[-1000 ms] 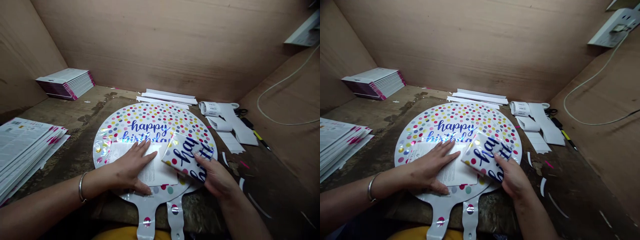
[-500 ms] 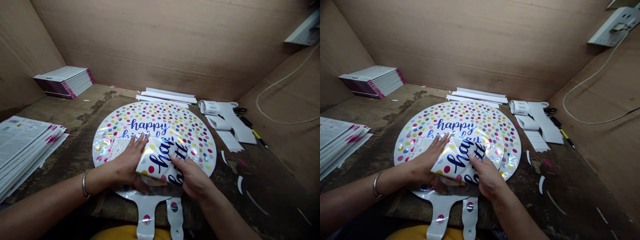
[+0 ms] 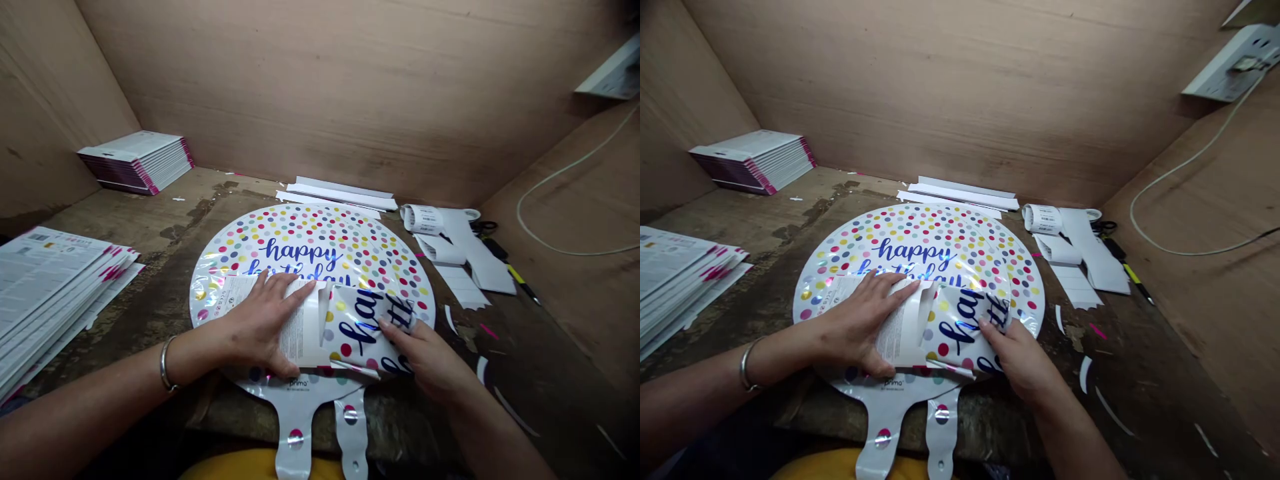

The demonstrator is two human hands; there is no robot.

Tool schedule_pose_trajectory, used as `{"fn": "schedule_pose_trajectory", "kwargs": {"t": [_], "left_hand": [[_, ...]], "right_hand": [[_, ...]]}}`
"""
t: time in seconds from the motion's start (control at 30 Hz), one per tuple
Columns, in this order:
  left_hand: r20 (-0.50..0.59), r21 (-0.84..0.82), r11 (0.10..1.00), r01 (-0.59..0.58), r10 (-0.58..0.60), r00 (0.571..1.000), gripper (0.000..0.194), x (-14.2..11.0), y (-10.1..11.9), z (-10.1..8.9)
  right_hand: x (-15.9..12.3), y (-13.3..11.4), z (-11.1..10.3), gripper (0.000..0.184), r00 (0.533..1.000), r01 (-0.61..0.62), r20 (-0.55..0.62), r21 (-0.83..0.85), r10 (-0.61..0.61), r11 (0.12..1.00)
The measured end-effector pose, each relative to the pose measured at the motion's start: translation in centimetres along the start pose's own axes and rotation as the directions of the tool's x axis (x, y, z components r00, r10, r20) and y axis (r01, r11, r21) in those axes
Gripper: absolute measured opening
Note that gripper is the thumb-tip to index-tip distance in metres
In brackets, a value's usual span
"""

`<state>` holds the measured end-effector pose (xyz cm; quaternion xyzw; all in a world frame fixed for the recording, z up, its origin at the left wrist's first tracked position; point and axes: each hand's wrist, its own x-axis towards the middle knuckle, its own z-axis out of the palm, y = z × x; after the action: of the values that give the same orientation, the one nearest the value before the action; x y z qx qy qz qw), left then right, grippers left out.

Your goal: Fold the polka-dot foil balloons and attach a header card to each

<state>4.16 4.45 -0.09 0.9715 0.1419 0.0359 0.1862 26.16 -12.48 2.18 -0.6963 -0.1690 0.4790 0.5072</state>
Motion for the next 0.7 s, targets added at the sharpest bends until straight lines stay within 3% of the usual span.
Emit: {"fn": "schedule_pose_trajectory", "kwargs": {"t": [0.1, 0.2, 0.3, 0.37, 0.5, 0.63, 0.7], "left_hand": [[0.004, -0.011, 0.999, -0.035, 0.035, 0.999, 0.130, 0.3, 0.6, 0.4], [-0.013, -0.033, 0.998, -0.054, 0.054, 0.998, 0.127, 0.4, 1.0, 0.5], [-0.014, -0.037, 0.999, -0.021, 0.020, 1.000, 0.127, 0.1, 0.8, 0.3], [0.002, -0.029, 1.000, -0.003, 0.003, 1.000, 0.128, -0.1, 0.5, 0.2], [0.018, -0.018, 0.998, -0.066, 0.066, 0.998, 0.128, 0.3, 0.8, 0.0], [0.054, -0.055, 0.988, -0.141, 0.144, 0.988, 0.127, 1.1, 1.1, -0.2], [0.087, -0.078, 0.980, -0.180, 0.187, 0.979, 0.123, 1.1, 0.8, -0.4]], "right_hand": [[0.0, 0.6, 1.9, 0.036, 0.996, 0.015, 0.090, -0.113, -0.005, 0.994], [-0.1, 0.3, 3.5, 0.039, 0.986, -0.002, 0.164, -0.077, 0.015, 0.997], [0.0, -0.3, 3.4, 0.033, 0.985, 0.050, 0.167, -0.030, -0.044, 0.998], [0.2, -0.3, 3.2, 0.026, 0.987, 0.049, 0.158, -0.145, -0.026, 0.988], [0.6, 0.4, 4.9, 0.016, 0.971, 0.074, 0.235, -0.474, 0.046, 0.877], [0.8, 0.0, 6.1, 0.015, 0.922, 0.304, 0.379, -0.573, -0.083, 0.761], [1.0, -0.5, 5.3, 0.017, 0.907, 0.412, 0.359, -0.653, -0.219, 0.636]]}}
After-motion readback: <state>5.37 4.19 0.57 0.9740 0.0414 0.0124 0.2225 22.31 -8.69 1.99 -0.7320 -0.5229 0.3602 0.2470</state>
